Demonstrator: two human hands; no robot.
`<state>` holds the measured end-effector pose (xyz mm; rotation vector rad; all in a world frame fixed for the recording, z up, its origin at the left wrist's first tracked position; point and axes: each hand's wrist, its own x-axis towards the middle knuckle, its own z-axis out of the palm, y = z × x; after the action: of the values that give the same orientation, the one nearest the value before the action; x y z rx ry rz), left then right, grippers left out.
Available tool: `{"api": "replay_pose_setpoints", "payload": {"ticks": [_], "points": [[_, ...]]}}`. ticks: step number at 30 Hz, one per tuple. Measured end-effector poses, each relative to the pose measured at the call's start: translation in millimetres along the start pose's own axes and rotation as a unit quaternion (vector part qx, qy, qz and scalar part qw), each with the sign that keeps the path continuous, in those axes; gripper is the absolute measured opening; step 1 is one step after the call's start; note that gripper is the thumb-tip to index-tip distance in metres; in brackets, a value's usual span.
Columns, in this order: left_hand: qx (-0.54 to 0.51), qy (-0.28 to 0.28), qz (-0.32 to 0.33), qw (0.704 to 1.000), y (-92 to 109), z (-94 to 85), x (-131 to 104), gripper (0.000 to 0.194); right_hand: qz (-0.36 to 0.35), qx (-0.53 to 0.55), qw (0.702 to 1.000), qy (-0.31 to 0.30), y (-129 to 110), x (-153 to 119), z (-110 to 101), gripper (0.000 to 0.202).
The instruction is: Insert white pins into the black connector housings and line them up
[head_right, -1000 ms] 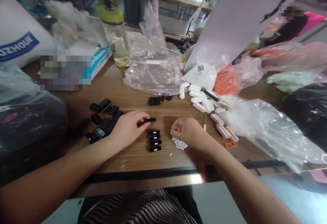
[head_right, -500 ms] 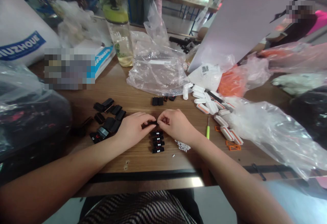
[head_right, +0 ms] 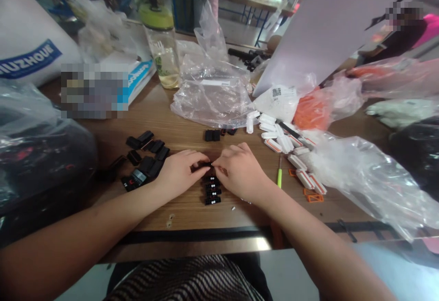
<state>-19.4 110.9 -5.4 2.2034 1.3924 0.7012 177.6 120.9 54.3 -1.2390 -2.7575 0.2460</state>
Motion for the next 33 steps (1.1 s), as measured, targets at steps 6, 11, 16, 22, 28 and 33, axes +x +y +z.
{"api": "replay_pose_setpoints", "payload": {"ticks": [6,11,16,22,28,33], "points": [[-0.001,0.002,-0.002,1.000,0.4,-0.2,-0.6,0.011,-0.004,-0.018,1.000,0.004,1.1,-4.5,0.7,0.023],[-0.001,0.001,-0.005,1.000,0.7,0.3,-0.7,0.008,0.055,0.070,0.996,-0.001,26.0,-23.9,-2.2,0.020],[-0.002,0.004,-0.009,1.000,-0.3,2.3,-0.2,0.010,0.070,0.140,0.983,-0.096,38.5,-37.2,-4.4,0.022],[-0.005,0.007,-0.006,1.000,-0.6,1.6,0.0,0.009,0.032,0.056,0.993,-0.103,36.3,-35.8,3.4,0.022],[-0.010,0.006,-0.004,1.000,-0.8,1.7,-0.7,0.008,0.060,0.013,0.993,-0.102,29.5,-36.7,6.3,0.017],[-0.011,0.001,-0.007,1.000,0.6,0.4,-0.1,0.008,0.122,0.187,0.972,-0.067,22.0,-22.9,2.6,0.011]]}}
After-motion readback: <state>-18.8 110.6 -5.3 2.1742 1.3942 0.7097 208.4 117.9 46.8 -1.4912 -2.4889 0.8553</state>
